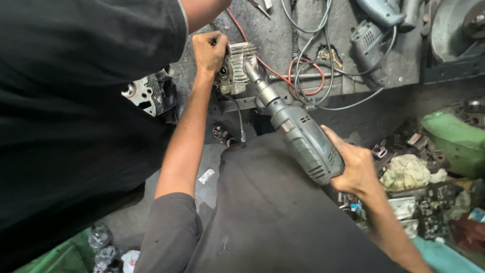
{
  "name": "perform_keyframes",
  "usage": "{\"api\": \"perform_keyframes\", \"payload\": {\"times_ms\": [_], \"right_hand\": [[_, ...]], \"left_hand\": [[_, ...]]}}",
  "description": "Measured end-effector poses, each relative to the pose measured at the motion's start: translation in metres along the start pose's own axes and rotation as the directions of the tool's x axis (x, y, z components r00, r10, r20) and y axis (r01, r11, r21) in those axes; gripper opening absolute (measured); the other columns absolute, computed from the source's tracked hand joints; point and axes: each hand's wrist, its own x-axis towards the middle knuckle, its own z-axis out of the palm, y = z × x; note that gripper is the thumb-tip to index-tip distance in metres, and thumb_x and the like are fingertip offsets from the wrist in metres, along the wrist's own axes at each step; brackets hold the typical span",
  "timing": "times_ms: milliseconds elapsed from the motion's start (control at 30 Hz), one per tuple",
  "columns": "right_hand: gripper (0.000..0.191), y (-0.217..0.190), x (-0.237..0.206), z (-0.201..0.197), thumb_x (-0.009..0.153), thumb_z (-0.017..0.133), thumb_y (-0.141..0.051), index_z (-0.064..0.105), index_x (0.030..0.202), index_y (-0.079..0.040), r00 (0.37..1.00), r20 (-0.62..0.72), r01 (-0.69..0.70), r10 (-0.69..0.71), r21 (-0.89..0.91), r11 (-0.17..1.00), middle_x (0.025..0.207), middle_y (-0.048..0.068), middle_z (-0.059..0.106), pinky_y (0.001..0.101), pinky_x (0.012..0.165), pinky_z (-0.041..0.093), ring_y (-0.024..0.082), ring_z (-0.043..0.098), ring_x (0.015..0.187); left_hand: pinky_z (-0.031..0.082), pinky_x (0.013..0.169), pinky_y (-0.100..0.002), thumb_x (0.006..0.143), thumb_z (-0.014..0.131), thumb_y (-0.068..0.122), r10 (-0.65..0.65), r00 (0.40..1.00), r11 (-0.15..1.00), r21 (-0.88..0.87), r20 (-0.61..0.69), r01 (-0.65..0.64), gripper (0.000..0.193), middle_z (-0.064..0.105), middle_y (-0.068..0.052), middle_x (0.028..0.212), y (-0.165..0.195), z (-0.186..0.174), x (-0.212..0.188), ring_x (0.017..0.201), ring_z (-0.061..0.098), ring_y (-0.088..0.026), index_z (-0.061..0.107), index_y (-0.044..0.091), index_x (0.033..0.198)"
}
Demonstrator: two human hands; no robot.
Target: The person holds a finned engine cylinder head on a cluttered workbench with one hand and works its surfaces with a corded die grinder held in the other hand, repositioning the head repeatedly to grind different areas throughout the episode.
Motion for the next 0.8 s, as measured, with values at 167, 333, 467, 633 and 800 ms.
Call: {"api": "perform_keyframes", "payload": {"times_ms": [167, 333, 467, 633, 800], "right_hand": [[0.096, 0.083, 0.004, 0.01, 0.053, 0.082, -0.007, 0.053, 0.145, 0.001, 0.998, 0.063, -0.025, -0.008, 0.498, 0.867, 0.125, 0.017, 0.069, 0.0331, 0.098, 0.051, 0.022, 0.068, 0.11], [0.078, 0.187, 0.059, -0.017, 0.052, 0.083, -0.002, 0.063, 0.126, 0.008, 0.932, 0.35, -0.342, 0.094, 0.761, 0.551, 0.106, 0.018, 0.07, 0.0466, 0.091, 0.055, 0.032, 0.068, 0.099], [0.074, 0.221, 0.145, -0.079, 0.045, 0.071, 0.001, 0.07, 0.119, 0.004, 0.831, 0.513, -0.516, 0.214, 0.572, 0.638, 0.104, 0.016, 0.075, 0.04, 0.088, 0.056, 0.032, 0.071, 0.095], [0.068, 0.146, 0.254, -0.151, 0.048, 0.081, 0.007, 0.071, 0.116, 0.001, 0.804, 0.557, -0.236, 0.21, -0.025, 0.971, 0.098, 0.017, 0.077, 0.0384, 0.08, 0.054, 0.028, 0.071, 0.089], [0.093, 0.0, 0.265, -0.167, 0.059, 0.082, -0.019, 0.049, 0.146, -0.027, 0.736, 0.621, 0.36, 0.27, -0.696, 0.621, 0.086, 0.011, 0.078, 0.0362, 0.073, 0.057, 0.024, 0.074, 0.077]], "left_hand": [[0.04, 0.05, -0.033, 0.086, 0.065, 0.014, -0.012, 1.0, 0.999, 0.033, 0.004, 0.012, 0.024, 0.053, -0.011, 0.054, -0.002, -0.001, 0.0, 0.05, 0.052, -0.012, 0.066, -0.005, 0.071], [0.044, 0.056, -0.03, 0.086, 0.064, 0.013, -0.035, 0.998, 0.996, -0.078, 0.049, 0.039, 0.021, 0.059, -0.007, 0.061, 0.004, -0.002, 0.002, 0.058, 0.056, -0.01, 0.067, -0.003, 0.074], [0.042, 0.056, -0.03, 0.087, 0.064, 0.013, -0.071, 0.996, 0.994, -0.076, 0.057, 0.075, 0.023, 0.055, -0.007, 0.059, 0.012, -0.002, 0.004, 0.057, 0.054, -0.011, 0.064, -0.003, 0.071], [0.045, 0.057, -0.03, 0.086, 0.065, 0.015, -0.087, 0.995, 0.993, -0.078, 0.044, 0.09, 0.024, 0.06, -0.004, 0.059, 0.018, -0.002, 0.008, 0.056, 0.056, -0.011, 0.066, -0.001, 0.069], [0.048, 0.061, -0.034, 0.088, 0.067, 0.018, -0.133, 0.991, 0.99, -0.04, 0.008, 0.134, 0.022, 0.063, -0.006, 0.067, 0.019, -0.002, 0.007, 0.062, 0.06, -0.015, 0.066, -0.002, 0.078]]}}
